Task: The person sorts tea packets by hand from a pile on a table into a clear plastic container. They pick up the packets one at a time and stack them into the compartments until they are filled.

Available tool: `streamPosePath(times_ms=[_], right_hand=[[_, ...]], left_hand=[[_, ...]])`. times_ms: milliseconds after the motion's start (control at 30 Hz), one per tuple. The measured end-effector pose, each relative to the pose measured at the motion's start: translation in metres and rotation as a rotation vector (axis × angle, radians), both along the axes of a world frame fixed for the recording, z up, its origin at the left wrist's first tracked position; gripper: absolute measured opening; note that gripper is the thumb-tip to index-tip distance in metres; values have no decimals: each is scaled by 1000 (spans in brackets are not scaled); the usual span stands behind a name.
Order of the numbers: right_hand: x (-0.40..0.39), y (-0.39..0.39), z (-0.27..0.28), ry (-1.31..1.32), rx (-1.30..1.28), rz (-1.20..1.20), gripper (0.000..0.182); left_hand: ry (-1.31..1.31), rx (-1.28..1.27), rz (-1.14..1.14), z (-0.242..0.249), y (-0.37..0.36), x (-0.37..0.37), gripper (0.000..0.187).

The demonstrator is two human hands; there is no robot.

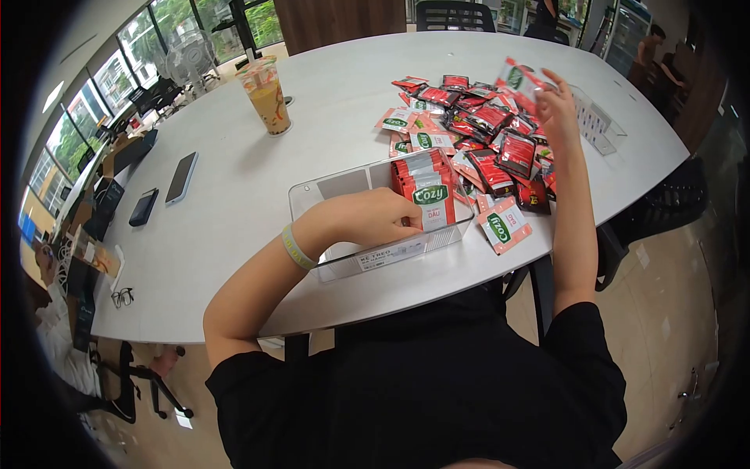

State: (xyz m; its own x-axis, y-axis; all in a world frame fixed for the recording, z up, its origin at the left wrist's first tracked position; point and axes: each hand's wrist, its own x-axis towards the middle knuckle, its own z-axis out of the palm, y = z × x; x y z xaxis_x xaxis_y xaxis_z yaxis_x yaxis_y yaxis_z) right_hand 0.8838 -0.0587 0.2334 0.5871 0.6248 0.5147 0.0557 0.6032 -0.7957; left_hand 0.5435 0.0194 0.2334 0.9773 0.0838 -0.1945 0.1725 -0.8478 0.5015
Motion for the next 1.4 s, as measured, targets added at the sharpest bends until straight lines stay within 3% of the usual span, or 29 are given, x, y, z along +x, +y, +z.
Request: streamPosePath(times_ms=[33,100,133,267,333,467,533,667,700,833,900,933,1000,1133,1200,1333,1400], right_hand=[[-8,4,-1,-3,0,6,30],[-36,14,-2,-14,-113,269,29],[-62,11,2,-17,-117,329,21],[-126,8,0,-44,-193,468,13],[-137,6,-4,-94,-197,531,15],[-143,2,-8,-349,-219,514,23],[-141,1,-8,-424,-185,567,25],[-122,5,0,-505,-216,742,18],[-113,12,4,-495,-182,706,11],[-41,50,8,-552,-266,207,17],[10,73,1,-803,-525,-353,22],[25,75,-12,-797,-527,-350,22],[48,81,-34,-836,-654,-780,27],[71,74,-66,-970,-771,-814,31],[69,72,-61,-922,-742,-697,33],[73,75,-67,-943,-726,-799,38],[70,70,-65,-887,-732,-738,39]], left_hand=[[-31,1,-23,-1,1,0,28],[7,-11,2,4,1,2,30],[47,-23,22,7,0,3,32],[13,-189,161,13,-6,3,37],[-155,-433,292,13,-6,4,40],[-361,-499,396,13,1,3,38],[-652,-608,547,13,2,5,41],[-780,-581,449,13,10,3,28],[-785,-580,452,14,8,3,28],[-601,-603,428,14,2,3,20],[-461,-489,392,11,6,3,17],[-455,-489,394,10,5,2,17],[-363,-242,332,13,0,1,25],[-279,-81,246,16,-6,1,41],[-208,-48,240,14,-4,1,41],[-125,52,258,14,-8,0,43],[-114,80,260,11,-8,0,43]])
